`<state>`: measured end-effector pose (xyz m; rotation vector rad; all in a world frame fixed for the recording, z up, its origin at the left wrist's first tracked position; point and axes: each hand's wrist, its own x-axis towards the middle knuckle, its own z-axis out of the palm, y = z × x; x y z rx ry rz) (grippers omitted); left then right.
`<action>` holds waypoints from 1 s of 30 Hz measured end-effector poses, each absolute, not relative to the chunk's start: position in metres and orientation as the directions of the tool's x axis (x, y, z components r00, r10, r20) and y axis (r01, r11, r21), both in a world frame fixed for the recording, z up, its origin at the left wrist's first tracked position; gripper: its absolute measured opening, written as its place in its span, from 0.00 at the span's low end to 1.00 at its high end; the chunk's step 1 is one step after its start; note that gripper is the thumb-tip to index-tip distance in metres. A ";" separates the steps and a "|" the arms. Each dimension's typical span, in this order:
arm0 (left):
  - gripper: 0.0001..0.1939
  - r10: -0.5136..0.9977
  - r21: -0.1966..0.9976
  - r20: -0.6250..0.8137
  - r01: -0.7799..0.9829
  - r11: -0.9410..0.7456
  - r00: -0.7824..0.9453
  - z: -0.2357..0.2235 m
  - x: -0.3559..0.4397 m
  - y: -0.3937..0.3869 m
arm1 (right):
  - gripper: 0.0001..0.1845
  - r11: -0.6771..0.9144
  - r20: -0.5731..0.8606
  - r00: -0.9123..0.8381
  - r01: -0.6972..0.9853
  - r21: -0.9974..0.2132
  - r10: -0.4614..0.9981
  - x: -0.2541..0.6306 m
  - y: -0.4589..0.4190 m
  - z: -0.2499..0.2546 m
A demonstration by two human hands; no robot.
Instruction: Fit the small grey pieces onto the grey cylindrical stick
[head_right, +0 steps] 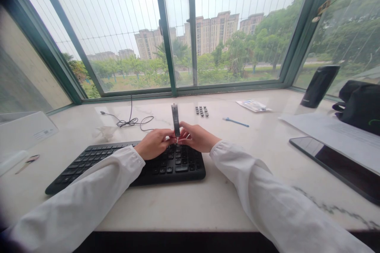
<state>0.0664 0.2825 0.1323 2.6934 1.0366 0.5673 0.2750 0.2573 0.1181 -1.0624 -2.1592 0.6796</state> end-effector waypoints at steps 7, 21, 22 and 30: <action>0.09 0.698 0.369 0.270 0.598 -0.711 0.663 0.132 0.063 0.283 | 0.12 0.551 0.345 -0.443 0.522 -0.651 0.827 0.272 0.253 0.116; 0.18 0.507 0.162 0.160 0.484 -0.860 0.847 0.148 0.051 0.277 | 0.12 0.584 0.363 -0.472 0.507 -0.635 0.804 0.268 0.244 0.122; 0.23 0.494 0.154 0.144 0.474 -0.867 0.857 0.149 0.051 0.277 | 0.12 0.577 0.369 -0.453 0.518 -0.631 0.811 0.267 0.245 0.121; 0.51 0.485 0.158 0.149 0.464 -0.872 0.862 0.142 0.054 0.267 | 0.10 0.646 0.465 -0.449 0.524 -0.555 0.763 0.259 0.248 0.110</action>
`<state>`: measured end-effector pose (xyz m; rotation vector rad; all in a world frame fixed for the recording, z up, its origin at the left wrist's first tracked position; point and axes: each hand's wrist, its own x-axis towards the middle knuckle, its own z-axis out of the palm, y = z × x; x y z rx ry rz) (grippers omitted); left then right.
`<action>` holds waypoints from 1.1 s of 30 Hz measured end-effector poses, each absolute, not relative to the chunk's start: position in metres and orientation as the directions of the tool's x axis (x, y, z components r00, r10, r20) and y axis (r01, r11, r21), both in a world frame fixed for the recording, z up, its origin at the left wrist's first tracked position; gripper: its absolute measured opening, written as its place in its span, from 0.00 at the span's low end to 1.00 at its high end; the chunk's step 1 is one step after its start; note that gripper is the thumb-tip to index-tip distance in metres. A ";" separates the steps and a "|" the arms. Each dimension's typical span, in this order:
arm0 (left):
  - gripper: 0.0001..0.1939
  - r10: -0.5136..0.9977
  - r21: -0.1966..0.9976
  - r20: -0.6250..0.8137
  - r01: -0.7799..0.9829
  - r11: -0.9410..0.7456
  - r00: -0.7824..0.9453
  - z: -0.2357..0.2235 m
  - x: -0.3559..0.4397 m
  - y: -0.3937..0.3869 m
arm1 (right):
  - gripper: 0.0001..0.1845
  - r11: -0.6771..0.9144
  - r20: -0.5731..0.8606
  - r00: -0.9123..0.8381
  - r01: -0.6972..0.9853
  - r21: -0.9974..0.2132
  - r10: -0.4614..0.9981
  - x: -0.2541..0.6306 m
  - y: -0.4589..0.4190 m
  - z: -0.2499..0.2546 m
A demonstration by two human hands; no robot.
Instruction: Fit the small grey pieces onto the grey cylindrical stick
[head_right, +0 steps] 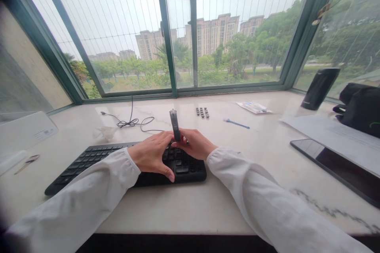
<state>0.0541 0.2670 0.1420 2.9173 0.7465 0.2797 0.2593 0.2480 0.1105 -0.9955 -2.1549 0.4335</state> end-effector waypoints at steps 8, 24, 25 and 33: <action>0.52 0.480 0.217 0.091 0.453 -0.865 0.873 0.138 0.054 0.265 | 0.10 0.697 0.529 -0.457 0.531 -0.483 0.715 0.257 0.240 0.110; 0.62 0.492 0.109 0.064 0.484 -0.868 0.868 0.130 0.054 0.264 | 0.12 0.709 0.538 -0.467 0.532 -0.463 0.702 0.258 0.242 0.109; 0.62 0.496 0.101 0.060 0.489 -0.866 0.866 0.129 0.054 0.264 | 0.11 0.714 0.545 -0.467 0.534 -0.454 0.696 0.258 0.242 0.109; 0.65 0.517 0.058 0.002 0.516 -0.855 0.856 0.127 0.054 0.260 | 0.10 0.676 0.544 -0.407 0.514 -0.528 0.734 0.259 0.241 0.104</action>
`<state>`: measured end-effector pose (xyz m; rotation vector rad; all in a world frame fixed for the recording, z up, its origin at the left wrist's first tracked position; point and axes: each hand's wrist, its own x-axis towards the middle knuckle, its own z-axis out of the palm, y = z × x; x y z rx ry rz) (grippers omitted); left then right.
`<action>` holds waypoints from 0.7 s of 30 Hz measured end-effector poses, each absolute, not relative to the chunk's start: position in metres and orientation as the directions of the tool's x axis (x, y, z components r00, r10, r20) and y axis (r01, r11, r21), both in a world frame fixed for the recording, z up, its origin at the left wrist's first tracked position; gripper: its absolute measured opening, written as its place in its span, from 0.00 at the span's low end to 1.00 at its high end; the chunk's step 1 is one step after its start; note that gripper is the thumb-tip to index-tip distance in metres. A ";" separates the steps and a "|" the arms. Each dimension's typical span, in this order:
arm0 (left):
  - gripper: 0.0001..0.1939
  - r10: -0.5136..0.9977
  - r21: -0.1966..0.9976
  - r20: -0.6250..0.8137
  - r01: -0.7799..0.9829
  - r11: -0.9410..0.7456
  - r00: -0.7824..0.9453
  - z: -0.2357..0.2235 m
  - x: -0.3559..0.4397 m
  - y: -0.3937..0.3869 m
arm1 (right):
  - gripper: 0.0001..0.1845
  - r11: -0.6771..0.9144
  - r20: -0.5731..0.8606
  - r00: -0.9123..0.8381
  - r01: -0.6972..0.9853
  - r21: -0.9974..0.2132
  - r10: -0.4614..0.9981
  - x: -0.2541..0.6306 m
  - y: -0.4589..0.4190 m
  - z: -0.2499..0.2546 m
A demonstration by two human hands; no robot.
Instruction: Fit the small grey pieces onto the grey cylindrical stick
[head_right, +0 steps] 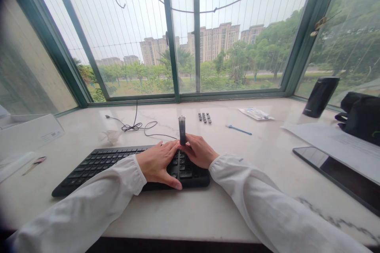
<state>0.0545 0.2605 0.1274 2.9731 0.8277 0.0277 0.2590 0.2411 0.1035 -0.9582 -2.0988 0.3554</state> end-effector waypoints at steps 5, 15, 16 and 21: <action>0.64 0.505 0.020 0.027 0.504 -0.863 0.863 0.129 0.054 0.260 | 0.11 0.665 0.557 -0.368 0.475 -0.576 0.745 0.259 0.243 0.102; 0.65 0.506 -0.001 0.034 0.506 -0.862 0.862 0.127 0.054 0.260 | 0.12 0.568 0.541 -0.189 0.387 -0.726 0.820 0.255 0.248 0.117; 0.66 0.509 -0.001 0.030 0.510 -0.860 0.860 0.127 0.054 0.260 | 0.12 0.558 0.548 -0.139 0.358 -0.749 0.825 0.256 0.249 0.121; 0.66 0.520 -0.013 0.023 0.521 -0.854 0.854 0.126 0.054 0.262 | 0.13 0.454 0.466 -0.094 0.459 -0.764 0.880 0.260 0.252 0.122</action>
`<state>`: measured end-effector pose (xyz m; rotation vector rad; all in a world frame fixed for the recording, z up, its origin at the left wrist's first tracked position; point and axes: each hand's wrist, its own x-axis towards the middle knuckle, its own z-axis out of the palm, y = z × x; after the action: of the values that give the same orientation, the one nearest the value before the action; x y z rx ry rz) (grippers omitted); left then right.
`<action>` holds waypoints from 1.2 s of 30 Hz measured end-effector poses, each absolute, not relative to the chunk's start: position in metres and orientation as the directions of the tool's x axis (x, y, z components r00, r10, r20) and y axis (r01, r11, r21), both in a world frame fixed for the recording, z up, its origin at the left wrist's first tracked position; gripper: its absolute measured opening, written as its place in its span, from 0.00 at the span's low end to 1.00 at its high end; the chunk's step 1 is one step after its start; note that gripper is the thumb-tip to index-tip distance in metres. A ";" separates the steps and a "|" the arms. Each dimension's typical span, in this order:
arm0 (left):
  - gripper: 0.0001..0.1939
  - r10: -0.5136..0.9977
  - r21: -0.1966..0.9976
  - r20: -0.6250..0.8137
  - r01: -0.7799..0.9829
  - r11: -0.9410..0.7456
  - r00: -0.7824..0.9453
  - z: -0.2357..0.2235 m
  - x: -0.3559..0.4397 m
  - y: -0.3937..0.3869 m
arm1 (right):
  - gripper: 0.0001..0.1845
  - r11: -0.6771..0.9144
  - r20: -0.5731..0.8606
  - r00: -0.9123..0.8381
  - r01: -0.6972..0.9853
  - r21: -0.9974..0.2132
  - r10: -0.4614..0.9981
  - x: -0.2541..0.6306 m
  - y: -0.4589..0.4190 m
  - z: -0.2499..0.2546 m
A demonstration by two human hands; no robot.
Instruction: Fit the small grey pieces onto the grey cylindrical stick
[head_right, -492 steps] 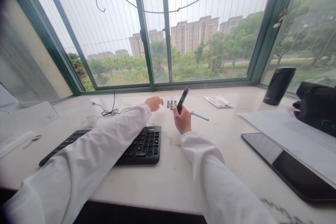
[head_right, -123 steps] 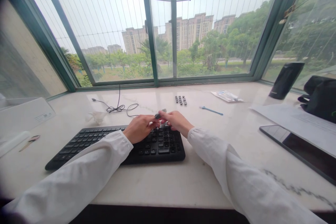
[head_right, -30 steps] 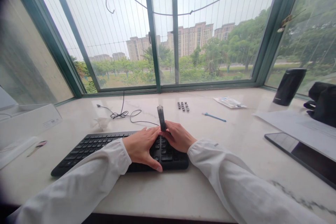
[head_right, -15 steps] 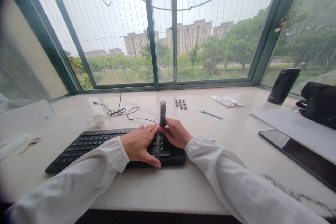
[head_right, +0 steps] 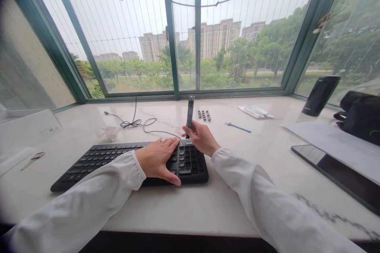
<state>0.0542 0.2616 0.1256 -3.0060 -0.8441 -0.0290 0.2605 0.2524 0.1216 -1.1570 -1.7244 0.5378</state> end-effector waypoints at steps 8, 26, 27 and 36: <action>0.58 0.493 0.010 0.100 0.494 -0.869 0.864 0.128 0.054 0.268 | 0.16 0.483 0.416 -0.246 0.497 -0.721 0.875 0.255 0.257 0.109; 0.18 0.634 0.213 0.299 0.598 -0.773 0.713 0.136 0.058 0.274 | 0.22 0.378 0.352 -0.211 0.102 -0.920 0.912 0.257 0.256 0.118; 0.18 0.631 0.223 0.289 0.591 -0.775 0.720 0.135 0.058 0.276 | 0.22 0.369 0.353 -0.181 0.063 -0.927 0.918 0.257 0.255 0.120; 0.08 0.576 0.281 0.358 0.503 -0.817 0.735 0.127 0.064 0.283 | 0.24 0.338 0.337 0.117 0.016 -0.941 0.934 0.256 0.259 0.122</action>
<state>0.0645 0.2828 0.1268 -3.0792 -0.9645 -0.7266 0.2557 0.2588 0.1219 -1.0034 -1.2631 0.8722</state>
